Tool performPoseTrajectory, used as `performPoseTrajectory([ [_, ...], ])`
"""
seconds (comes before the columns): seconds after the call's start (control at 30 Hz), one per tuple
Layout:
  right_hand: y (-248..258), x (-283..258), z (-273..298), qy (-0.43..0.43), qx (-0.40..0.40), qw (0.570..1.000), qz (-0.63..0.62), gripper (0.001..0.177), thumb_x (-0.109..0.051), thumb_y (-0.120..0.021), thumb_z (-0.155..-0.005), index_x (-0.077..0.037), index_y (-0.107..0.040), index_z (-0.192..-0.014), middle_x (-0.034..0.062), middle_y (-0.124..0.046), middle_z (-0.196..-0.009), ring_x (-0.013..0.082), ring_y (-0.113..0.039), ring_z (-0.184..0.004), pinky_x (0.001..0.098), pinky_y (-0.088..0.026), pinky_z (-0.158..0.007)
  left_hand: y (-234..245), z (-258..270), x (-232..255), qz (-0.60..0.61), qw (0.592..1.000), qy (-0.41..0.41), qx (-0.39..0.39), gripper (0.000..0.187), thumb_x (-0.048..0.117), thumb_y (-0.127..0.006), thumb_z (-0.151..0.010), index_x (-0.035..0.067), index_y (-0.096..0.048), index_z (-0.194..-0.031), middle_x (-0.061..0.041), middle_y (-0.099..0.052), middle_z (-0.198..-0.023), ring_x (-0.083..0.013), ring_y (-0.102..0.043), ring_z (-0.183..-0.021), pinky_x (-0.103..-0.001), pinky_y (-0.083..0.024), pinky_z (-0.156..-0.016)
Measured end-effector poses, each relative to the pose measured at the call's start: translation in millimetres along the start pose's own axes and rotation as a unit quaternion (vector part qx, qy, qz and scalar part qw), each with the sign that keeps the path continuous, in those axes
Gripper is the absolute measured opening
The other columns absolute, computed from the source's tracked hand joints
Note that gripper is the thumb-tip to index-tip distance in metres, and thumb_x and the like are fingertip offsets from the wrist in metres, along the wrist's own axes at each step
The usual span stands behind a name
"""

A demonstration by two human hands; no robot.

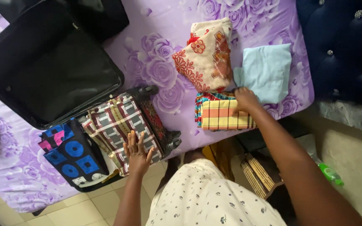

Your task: Packing clothes and various textiles into a suitcase on a bed.

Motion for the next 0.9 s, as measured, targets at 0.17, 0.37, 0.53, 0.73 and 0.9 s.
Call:
performPoseTrajectory([
  [0.17,-32,19,-48,-0.043,-0.317,0.947,0.017,0.064,-0.048,-0.095,-0.053,0.001,-0.080,-0.091,0.0211,-0.079,-0.100,0.0374,-0.076,-0.093,0.0452,-0.058,-0.084,-2,3,7,-0.001,1.000,-0.007,0.014,0.079,0.054,-0.058,-0.096,0.026,-0.026,-0.161,-0.008,-0.006,-0.173,-0.0254,-0.002,-0.160,-0.049,0.000,-0.128],
  [0.37,-4,4,-34,-0.138,-0.440,0.863,-0.205,0.065,-0.032,-0.096,-0.053,-0.003,-0.077,-0.108,0.0169,-0.078,-0.106,0.0302,-0.073,-0.091,0.0457,-0.058,-0.084,-2,-1,-2,0.023,1.000,-0.012,-0.003,0.081,0.056,-0.061,-0.094,0.026,-0.028,-0.161,-0.009,-0.007,-0.173,-0.0265,-0.002,-0.160,-0.049,0.000,-0.127],
  [0.53,-35,-37,16,-0.109,-0.482,0.745,-0.449,0.077,-0.015,-0.091,-0.057,-0.008,-0.064,-0.128,0.0105,-0.074,-0.116,0.0251,-0.069,-0.099,0.0456,-0.057,-0.087,4,0,-4,0.046,0.999,-0.010,-0.011,0.084,0.058,-0.063,-0.093,0.025,-0.027,-0.162,-0.009,-0.005,-0.173,-0.0272,-0.001,-0.160,-0.051,0.001,-0.126],
  [0.73,-29,-73,66,-0.054,-0.410,0.688,-0.597,0.089,-0.007,-0.089,-0.060,-0.012,-0.051,-0.140,0.0063,-0.068,-0.125,0.0233,-0.065,-0.108,0.0448,-0.056,-0.091,8,-1,-7,0.069,0.997,-0.006,-0.030,0.085,0.057,-0.065,-0.092,0.029,-0.026,-0.162,-0.005,-0.003,-0.174,-0.0253,-0.001,-0.161,-0.051,0.001,-0.126],
  [0.9,0,-118,64,-0.059,-0.348,0.689,-0.633,0.086,-0.007,-0.088,-0.064,-0.010,-0.050,-0.141,0.0076,-0.067,-0.126,0.0253,-0.065,-0.110,0.0460,-0.056,-0.091,-2,-5,-20,0.147,0.989,-0.031,-0.020,0.085,0.056,-0.066,-0.090,0.031,-0.028,-0.161,-0.008,-0.002,-0.173,-0.0277,0.000,-0.159,-0.051,-0.002,-0.125],
])
Point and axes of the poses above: each hand's wrist, its own z-axis away from the middle knuckle, its own y-axis out of the back of the hand, x = y × z, the point moved 1 cm from there along -z, towards the middle knuckle
